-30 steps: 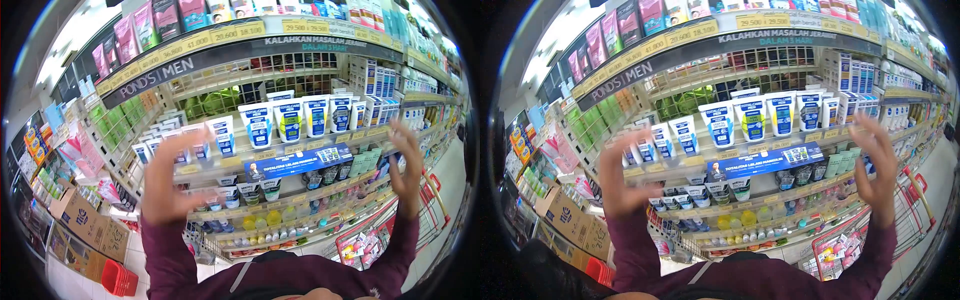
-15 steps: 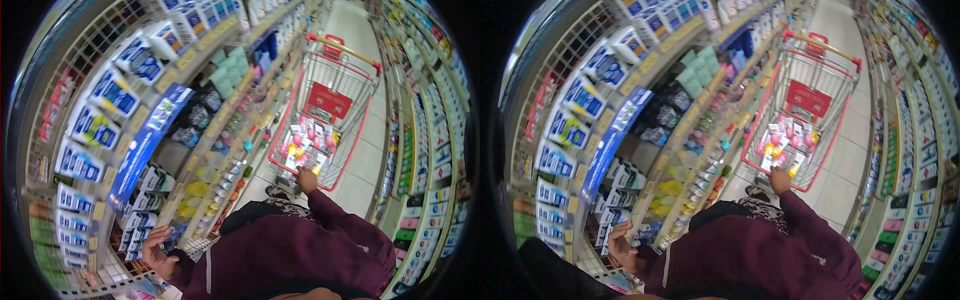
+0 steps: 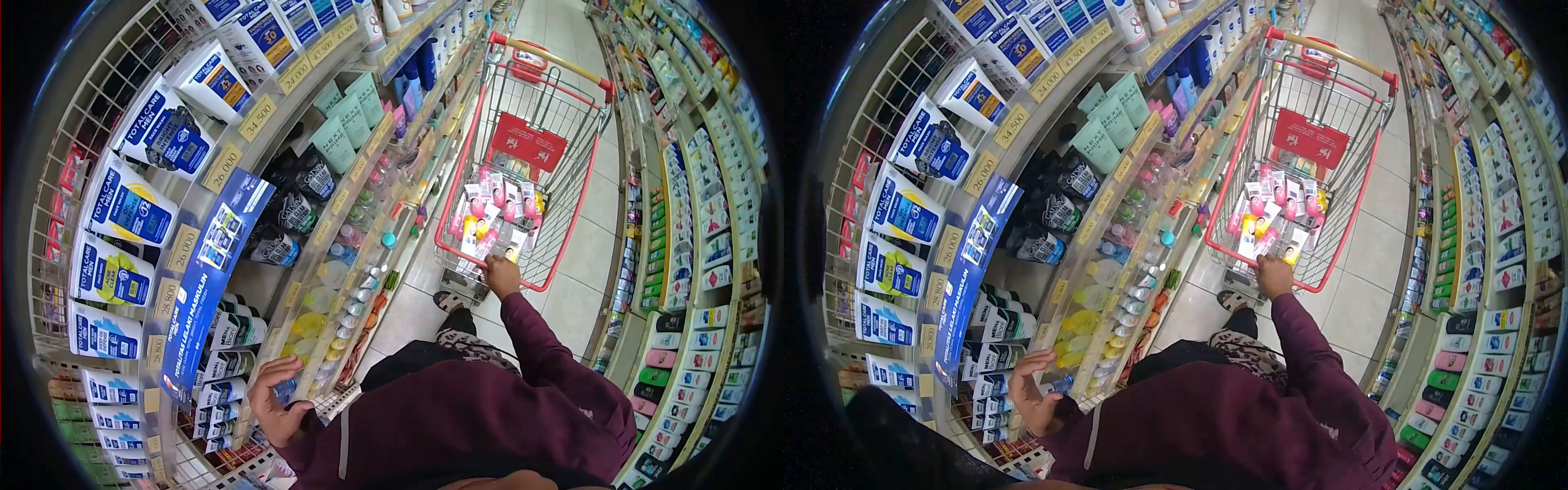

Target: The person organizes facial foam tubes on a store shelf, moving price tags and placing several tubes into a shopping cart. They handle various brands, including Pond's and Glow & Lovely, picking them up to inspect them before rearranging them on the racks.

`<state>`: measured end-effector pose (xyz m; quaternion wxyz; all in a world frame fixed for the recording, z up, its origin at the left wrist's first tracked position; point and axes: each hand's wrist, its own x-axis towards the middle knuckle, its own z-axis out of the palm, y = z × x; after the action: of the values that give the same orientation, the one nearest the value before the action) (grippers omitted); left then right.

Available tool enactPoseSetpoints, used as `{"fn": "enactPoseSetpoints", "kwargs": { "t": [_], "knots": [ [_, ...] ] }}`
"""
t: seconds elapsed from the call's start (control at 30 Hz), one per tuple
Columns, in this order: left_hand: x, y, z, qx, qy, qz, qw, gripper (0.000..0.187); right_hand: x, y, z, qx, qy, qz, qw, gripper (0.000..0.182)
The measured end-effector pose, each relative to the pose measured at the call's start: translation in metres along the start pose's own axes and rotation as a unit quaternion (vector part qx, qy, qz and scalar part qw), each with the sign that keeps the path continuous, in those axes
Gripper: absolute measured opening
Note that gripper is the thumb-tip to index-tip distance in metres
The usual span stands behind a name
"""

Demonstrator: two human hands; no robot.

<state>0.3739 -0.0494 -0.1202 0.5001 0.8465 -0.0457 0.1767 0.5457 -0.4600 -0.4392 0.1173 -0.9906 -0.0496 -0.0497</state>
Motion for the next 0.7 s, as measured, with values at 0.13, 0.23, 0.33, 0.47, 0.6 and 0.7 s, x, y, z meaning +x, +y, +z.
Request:
{"fn": "enactPoseSetpoints", "kwargs": {
  "t": [0.13, 0.23, 0.33, 0.47, 0.6, 0.7],
  "knots": [
    [-0.001, -0.001, 0.001, 0.006, 0.015, -0.022, 1.0, 0.062, 0.033, 0.028, 0.007, -0.017, -0.011, 0.034, 0.999, 0.024],
    [-0.001, 0.004, 0.0, 0.02, 0.028, -0.029, 0.999, 0.063, 0.057, 0.043, 0.006, -0.039, -0.02, 0.085, 0.995, 0.03],
    [-0.001, 0.01, 0.003, 0.034, 0.063, -0.038, 0.997, 0.061, 0.078, 0.067, 0.014, -0.036, -0.023, 0.094, 0.995, 0.035],
    [0.002, 0.013, 0.011, 0.017, 0.133, -0.044, 0.99, 0.056, 0.096, 0.104, 0.04, -0.047, -0.057, 0.104, 0.992, 0.039],
    [0.021, 0.035, 0.01, 0.071, 0.139, -0.042, 0.987, 0.053, 0.126, 0.132, 0.044, -0.066, -0.228, 0.062, 0.969, 0.045],
    [0.045, 0.071, -0.002, 0.177, 0.068, -0.005, 0.982, 0.05, 0.178, 0.169, 0.052, -0.21, -0.286, -0.172, 0.919, 0.05]
  ]
}}
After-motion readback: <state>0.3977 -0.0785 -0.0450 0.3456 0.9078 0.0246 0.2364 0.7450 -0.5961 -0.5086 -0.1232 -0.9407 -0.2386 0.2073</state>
